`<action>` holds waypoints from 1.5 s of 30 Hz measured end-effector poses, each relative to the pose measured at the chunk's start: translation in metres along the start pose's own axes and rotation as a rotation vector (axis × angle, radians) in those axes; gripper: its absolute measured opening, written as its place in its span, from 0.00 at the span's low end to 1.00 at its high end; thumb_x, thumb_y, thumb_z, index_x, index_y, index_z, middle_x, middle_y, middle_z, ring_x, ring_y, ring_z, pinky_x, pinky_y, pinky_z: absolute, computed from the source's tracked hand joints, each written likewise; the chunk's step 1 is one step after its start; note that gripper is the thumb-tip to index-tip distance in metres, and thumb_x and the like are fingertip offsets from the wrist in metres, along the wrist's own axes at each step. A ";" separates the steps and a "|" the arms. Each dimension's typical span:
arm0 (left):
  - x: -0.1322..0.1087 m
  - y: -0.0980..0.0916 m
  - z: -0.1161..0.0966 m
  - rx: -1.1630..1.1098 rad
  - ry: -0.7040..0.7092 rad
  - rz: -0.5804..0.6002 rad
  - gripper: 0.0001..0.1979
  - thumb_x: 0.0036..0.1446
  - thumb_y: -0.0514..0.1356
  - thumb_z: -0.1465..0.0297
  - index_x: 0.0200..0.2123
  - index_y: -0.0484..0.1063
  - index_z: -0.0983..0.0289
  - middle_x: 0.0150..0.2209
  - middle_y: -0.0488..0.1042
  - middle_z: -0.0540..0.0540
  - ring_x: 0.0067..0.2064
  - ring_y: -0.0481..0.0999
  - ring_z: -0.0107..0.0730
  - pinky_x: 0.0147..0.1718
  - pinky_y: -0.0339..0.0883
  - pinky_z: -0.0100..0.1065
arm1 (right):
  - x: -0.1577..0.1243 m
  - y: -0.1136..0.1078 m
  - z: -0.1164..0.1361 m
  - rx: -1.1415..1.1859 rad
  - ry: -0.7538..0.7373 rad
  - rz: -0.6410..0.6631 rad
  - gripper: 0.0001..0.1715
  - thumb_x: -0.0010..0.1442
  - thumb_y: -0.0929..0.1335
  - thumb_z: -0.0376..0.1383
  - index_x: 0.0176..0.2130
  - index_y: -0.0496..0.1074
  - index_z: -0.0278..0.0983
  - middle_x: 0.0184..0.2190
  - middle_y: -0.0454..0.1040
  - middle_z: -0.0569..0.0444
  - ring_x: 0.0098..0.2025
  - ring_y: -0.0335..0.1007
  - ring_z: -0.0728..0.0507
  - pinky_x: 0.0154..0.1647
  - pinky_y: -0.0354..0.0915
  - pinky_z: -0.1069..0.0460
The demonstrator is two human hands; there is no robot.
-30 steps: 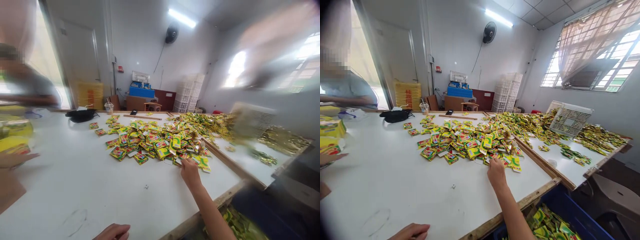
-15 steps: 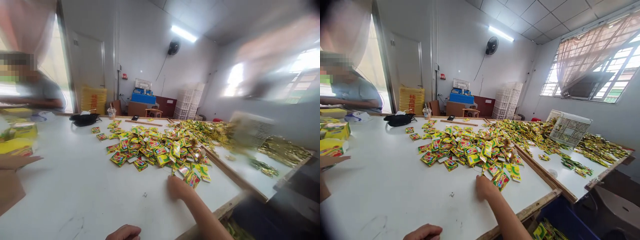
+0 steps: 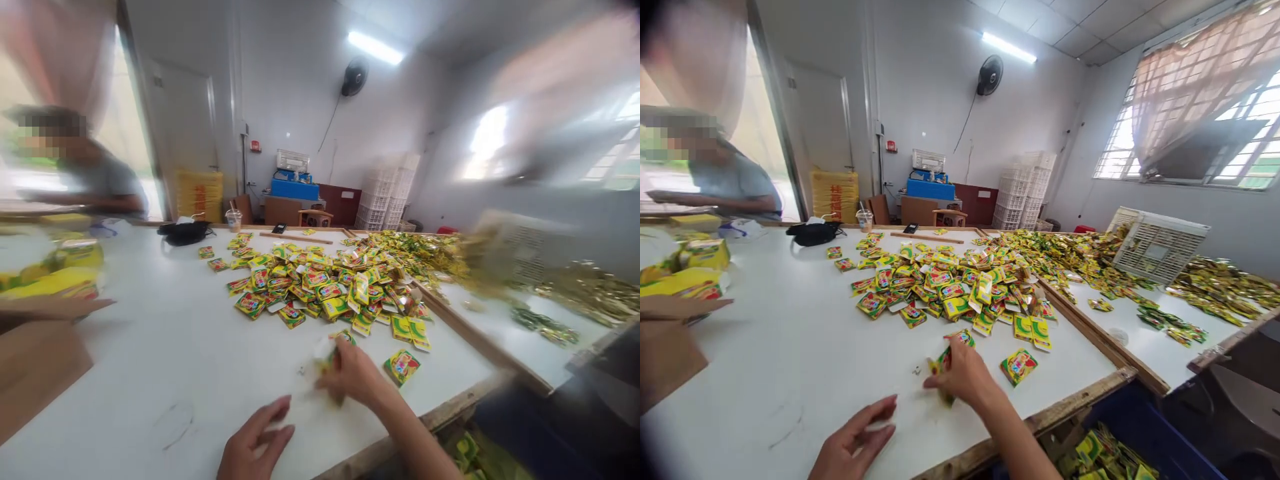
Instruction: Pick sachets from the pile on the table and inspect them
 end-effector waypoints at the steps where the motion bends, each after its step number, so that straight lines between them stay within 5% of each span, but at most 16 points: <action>1: -0.002 -0.003 -0.004 -0.040 0.020 -0.054 0.23 0.50 0.67 0.57 0.50 0.76 0.55 0.48 0.80 0.54 0.50 0.78 0.44 0.47 0.75 0.37 | -0.013 0.017 0.017 0.117 -0.020 -0.009 0.28 0.46 0.76 0.48 0.42 0.68 0.39 0.33 0.75 0.54 0.32 0.70 0.43 0.28 0.59 0.54; 6: -0.005 -0.011 -0.008 -0.161 -0.049 -0.155 0.29 0.48 0.69 0.58 0.53 0.68 0.58 0.41 0.81 0.55 0.41 0.82 0.41 0.43 0.78 0.38 | -0.059 0.061 0.060 0.692 0.008 -0.137 0.21 0.54 0.72 0.40 0.47 0.68 0.41 0.33 0.77 0.54 0.33 0.72 0.42 0.32 0.64 0.52; 11: 0.002 -0.004 -0.004 -0.154 -0.058 0.039 0.23 0.50 0.68 0.60 0.48 0.70 0.60 0.44 0.80 0.58 0.44 0.81 0.42 0.45 0.76 0.38 | -0.064 0.048 0.046 1.089 0.106 -0.232 0.17 0.56 0.70 0.33 0.47 0.69 0.40 0.35 0.77 0.53 0.36 0.75 0.42 0.39 0.70 0.50; 17: -0.001 0.004 -0.019 -0.135 -0.073 0.188 0.16 0.55 0.64 0.59 0.44 0.76 0.61 0.40 0.80 0.56 0.39 0.80 0.40 0.41 0.75 0.36 | -0.069 0.049 0.043 1.319 0.125 -0.147 0.19 0.47 0.76 0.35 0.40 0.73 0.40 0.33 0.73 0.56 0.31 0.72 0.45 0.32 0.69 0.51; 22: -0.004 0.004 -0.031 -0.048 -0.004 0.158 0.13 0.58 0.61 0.59 0.38 0.79 0.61 0.37 0.80 0.55 0.43 0.78 0.40 0.45 0.72 0.34 | -0.068 0.039 0.044 1.236 0.015 -0.033 0.08 0.56 0.72 0.40 0.34 0.75 0.38 0.30 0.73 0.54 0.31 0.71 0.45 0.33 0.68 0.51; 25: -0.004 0.008 -0.028 -0.168 -0.024 0.084 0.17 0.57 0.63 0.60 0.47 0.74 0.59 0.39 0.80 0.54 0.42 0.78 0.39 0.44 0.73 0.35 | -0.065 0.023 0.037 1.166 -0.013 -0.090 0.05 0.58 0.71 0.38 0.34 0.77 0.39 0.30 0.72 0.55 0.33 0.70 0.45 0.34 0.68 0.52; 28: -0.001 0.012 -0.025 -0.265 -0.056 0.097 0.23 0.56 0.64 0.60 0.54 0.68 0.58 0.41 0.80 0.54 0.41 0.79 0.37 0.44 0.74 0.35 | -0.063 0.014 0.032 1.185 -0.004 -0.062 0.13 0.56 0.72 0.37 0.43 0.76 0.42 0.30 0.72 0.57 0.32 0.70 0.46 0.32 0.69 0.52; 31: 0.003 0.012 -0.024 -0.243 -0.096 0.118 0.20 0.53 0.66 0.59 0.47 0.74 0.61 0.40 0.80 0.54 0.45 0.79 0.40 0.46 0.73 0.34 | -0.063 0.009 0.034 1.063 -0.033 -0.060 0.09 0.56 0.72 0.38 0.39 0.80 0.41 0.34 0.77 0.53 0.37 0.73 0.43 0.36 0.70 0.51; 36: 0.006 0.008 -0.028 -0.112 -0.117 -0.016 0.16 0.53 0.65 0.56 0.37 0.79 0.62 0.34 0.81 0.53 0.39 0.80 0.41 0.41 0.75 0.34 | -0.059 0.008 0.037 1.049 0.096 -0.066 0.06 0.52 0.74 0.38 0.32 0.82 0.39 0.28 0.80 0.53 0.33 0.74 0.42 0.35 0.70 0.50; 39: 0.008 0.009 -0.030 -0.126 -0.108 -0.027 0.18 0.50 0.67 0.57 0.41 0.80 0.62 0.35 0.82 0.54 0.40 0.81 0.41 0.41 0.76 0.34 | -0.055 0.008 0.038 1.055 0.162 -0.047 0.10 0.47 0.76 0.34 0.34 0.82 0.39 0.26 0.80 0.55 0.31 0.74 0.42 0.33 0.69 0.51; 45: 0.009 0.007 -0.041 0.022 0.134 0.100 0.11 0.53 0.66 0.63 0.40 0.82 0.57 0.38 0.82 0.54 0.40 0.81 0.42 0.38 0.77 0.34 | -0.056 0.006 0.035 1.028 0.164 -0.056 0.06 0.46 0.74 0.30 0.29 0.83 0.39 0.26 0.81 0.54 0.31 0.75 0.41 0.34 0.69 0.50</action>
Point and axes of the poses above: each hand's wrist, its own x-axis towards the middle knuckle, its own y-axis out of the palm, z = x × y, the point moved 4 cm from there along x, towards the middle knuckle
